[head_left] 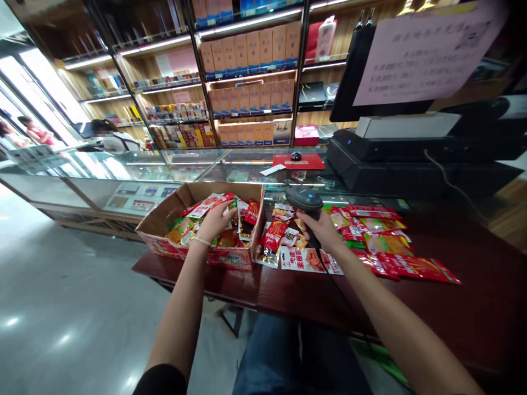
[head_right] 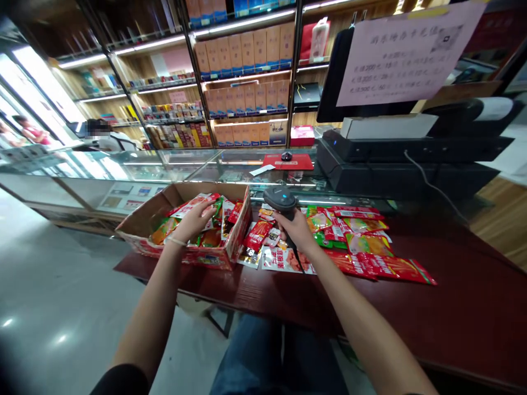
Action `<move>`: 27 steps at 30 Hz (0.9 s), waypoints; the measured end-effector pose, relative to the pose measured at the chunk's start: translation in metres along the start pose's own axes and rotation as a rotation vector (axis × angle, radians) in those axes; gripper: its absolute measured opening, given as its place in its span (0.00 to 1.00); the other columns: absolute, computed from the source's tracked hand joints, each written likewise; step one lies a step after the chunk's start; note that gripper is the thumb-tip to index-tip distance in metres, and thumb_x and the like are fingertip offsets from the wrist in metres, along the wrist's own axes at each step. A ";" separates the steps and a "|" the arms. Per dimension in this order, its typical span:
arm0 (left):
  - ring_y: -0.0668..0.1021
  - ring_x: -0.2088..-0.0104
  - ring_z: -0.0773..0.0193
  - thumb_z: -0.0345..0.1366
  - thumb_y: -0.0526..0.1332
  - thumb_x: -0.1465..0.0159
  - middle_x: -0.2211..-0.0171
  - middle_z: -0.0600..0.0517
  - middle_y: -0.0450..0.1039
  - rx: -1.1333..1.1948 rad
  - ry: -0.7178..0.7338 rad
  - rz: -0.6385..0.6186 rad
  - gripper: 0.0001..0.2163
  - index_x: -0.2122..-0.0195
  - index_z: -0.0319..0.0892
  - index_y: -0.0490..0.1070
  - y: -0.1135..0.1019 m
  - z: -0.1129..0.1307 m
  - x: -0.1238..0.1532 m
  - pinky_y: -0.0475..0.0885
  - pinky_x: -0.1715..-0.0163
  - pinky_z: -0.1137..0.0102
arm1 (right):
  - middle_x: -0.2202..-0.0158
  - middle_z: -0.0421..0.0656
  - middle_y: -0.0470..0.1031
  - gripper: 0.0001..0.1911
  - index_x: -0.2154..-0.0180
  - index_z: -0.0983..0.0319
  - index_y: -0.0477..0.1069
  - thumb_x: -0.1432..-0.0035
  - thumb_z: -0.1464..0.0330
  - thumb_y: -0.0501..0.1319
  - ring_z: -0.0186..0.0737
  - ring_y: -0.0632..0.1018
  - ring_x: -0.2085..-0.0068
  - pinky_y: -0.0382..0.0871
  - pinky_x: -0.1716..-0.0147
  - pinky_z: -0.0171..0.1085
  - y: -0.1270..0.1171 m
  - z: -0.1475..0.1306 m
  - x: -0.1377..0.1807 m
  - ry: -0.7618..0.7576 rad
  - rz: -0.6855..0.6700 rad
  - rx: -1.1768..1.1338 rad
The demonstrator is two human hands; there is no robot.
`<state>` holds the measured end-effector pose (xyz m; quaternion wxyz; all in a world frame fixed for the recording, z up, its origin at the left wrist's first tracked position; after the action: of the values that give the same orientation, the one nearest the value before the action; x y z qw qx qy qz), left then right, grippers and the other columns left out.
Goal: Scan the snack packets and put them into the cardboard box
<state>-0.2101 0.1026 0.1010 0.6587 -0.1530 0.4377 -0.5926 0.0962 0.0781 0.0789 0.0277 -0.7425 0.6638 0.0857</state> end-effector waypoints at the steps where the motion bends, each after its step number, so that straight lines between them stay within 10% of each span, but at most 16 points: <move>1: 0.75 0.45 0.52 0.45 0.57 0.36 0.47 0.43 0.75 -0.011 -0.005 0.021 0.19 0.48 0.42 0.73 -0.002 0.001 0.000 0.65 0.42 0.58 | 0.82 0.33 0.67 0.18 0.67 0.60 0.68 0.49 0.54 0.67 0.29 0.65 0.87 0.59 0.88 0.30 -0.001 0.001 0.001 0.005 0.003 0.005; 7: 0.77 0.51 0.56 0.41 0.55 0.34 0.51 0.46 0.77 -0.049 0.093 0.140 0.16 0.49 0.43 0.74 -0.015 0.028 0.003 0.69 0.47 0.60 | 0.84 0.33 0.65 0.16 0.70 0.60 0.67 0.49 0.56 0.68 0.29 0.65 0.88 0.58 0.88 0.31 -0.015 -0.007 0.015 -0.015 0.005 0.072; 14: 0.78 0.52 0.58 0.41 0.54 0.33 0.52 0.48 0.78 -0.018 0.300 0.110 0.16 0.48 0.44 0.73 0.013 0.125 0.019 0.70 0.49 0.65 | 0.85 0.33 0.65 0.17 0.71 0.59 0.66 0.50 0.55 0.68 0.29 0.64 0.88 0.57 0.88 0.30 -0.066 -0.014 0.048 0.018 0.141 0.173; 27: 0.75 0.46 0.56 0.40 0.55 0.32 0.47 0.45 0.74 0.284 0.543 -0.269 0.18 0.44 0.42 0.69 0.235 0.267 0.026 0.69 0.44 0.61 | 0.84 0.33 0.66 0.17 0.70 0.60 0.66 0.47 0.55 0.67 0.30 0.65 0.87 0.57 0.88 0.30 -0.244 -0.002 0.157 0.049 0.555 0.228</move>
<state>0.1417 0.0531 0.0738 0.4486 0.0474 0.4860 -0.7486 0.3544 -0.0472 0.0378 0.0703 -0.5266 0.8472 -0.0029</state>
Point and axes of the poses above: each hand's wrist, its own x-axis away from the middle knuckle, its own y-axis out of the palm, z = x × y, the point moved 7 cm from there along -x, towards the middle knuckle
